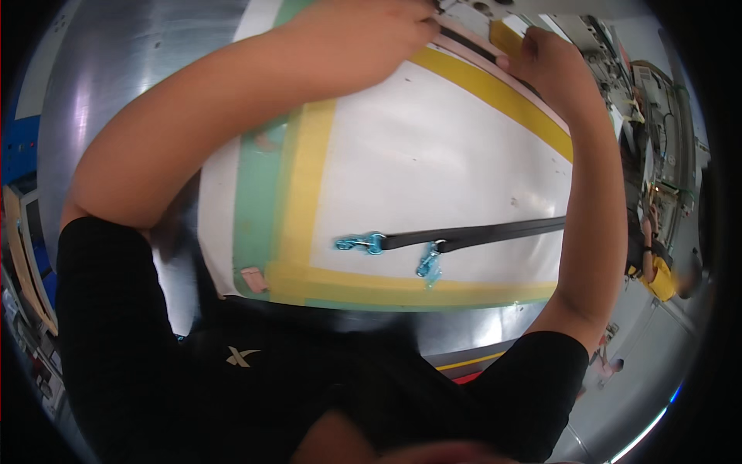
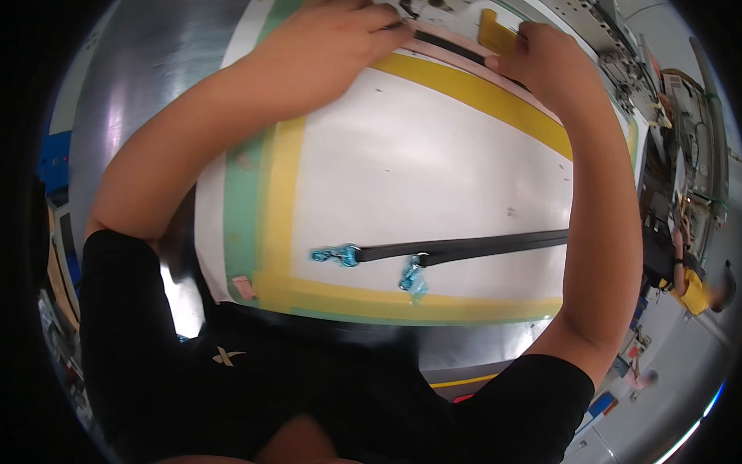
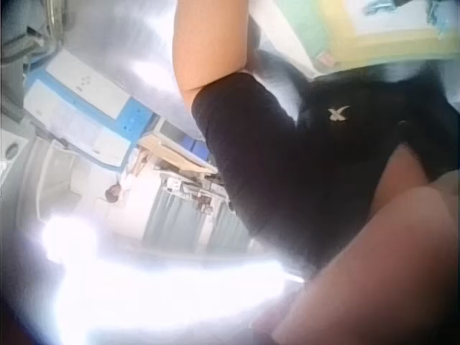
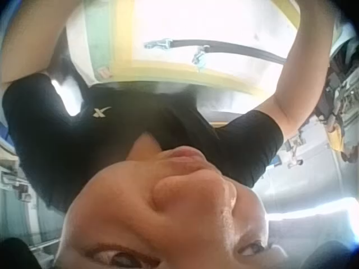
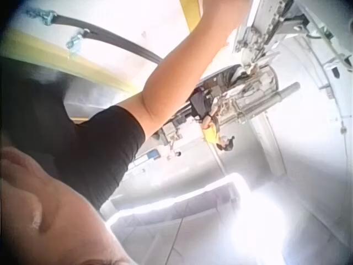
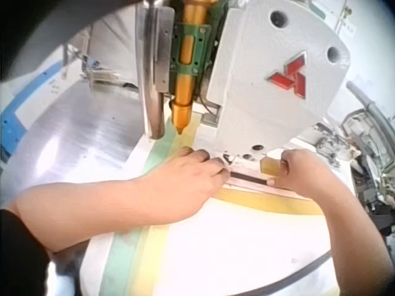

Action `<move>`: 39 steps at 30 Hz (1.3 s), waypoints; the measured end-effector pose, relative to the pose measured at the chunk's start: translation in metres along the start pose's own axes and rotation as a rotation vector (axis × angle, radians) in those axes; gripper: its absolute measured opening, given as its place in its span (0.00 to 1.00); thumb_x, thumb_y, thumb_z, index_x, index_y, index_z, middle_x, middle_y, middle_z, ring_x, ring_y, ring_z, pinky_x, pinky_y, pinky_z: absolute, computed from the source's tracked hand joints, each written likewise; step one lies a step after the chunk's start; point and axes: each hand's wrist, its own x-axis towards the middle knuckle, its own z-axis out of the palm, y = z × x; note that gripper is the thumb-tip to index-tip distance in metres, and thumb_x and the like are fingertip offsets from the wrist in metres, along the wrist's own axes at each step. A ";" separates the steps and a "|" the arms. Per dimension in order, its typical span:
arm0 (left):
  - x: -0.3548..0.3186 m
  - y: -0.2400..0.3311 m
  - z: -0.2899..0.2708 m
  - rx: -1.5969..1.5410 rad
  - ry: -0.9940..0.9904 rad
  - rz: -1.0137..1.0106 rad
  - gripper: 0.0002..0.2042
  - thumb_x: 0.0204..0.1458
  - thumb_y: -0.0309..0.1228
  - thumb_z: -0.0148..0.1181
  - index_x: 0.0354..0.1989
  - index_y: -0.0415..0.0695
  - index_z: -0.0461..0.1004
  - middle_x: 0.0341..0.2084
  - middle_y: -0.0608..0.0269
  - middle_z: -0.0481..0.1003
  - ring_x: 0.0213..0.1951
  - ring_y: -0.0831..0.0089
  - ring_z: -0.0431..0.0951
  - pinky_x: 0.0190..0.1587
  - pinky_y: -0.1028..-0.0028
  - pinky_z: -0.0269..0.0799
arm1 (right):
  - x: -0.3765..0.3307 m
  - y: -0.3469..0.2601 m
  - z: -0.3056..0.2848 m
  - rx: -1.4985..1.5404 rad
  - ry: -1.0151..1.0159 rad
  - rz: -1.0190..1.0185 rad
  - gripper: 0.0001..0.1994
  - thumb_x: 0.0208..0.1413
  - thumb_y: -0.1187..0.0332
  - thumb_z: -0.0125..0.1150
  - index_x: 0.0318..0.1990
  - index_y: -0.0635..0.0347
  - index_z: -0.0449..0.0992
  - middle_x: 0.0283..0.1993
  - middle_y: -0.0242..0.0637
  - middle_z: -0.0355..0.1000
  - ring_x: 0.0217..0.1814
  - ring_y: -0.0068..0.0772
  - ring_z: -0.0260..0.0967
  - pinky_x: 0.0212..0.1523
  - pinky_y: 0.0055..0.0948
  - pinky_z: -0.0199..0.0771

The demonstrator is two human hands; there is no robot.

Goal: Assembling and finishing zipper straps using a sewing or bonding machine.

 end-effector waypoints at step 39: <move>0.010 0.016 -0.003 -0.108 -0.029 -0.186 0.23 0.63 0.44 0.56 0.60 0.43 0.77 0.56 0.54 0.76 0.61 0.56 0.72 0.68 0.55 0.60 | -0.149 0.273 0.060 -0.028 0.236 0.591 0.16 0.65 0.61 0.59 0.53 0.61 0.83 0.51 0.55 0.79 0.56 0.58 0.77 0.58 0.45 0.75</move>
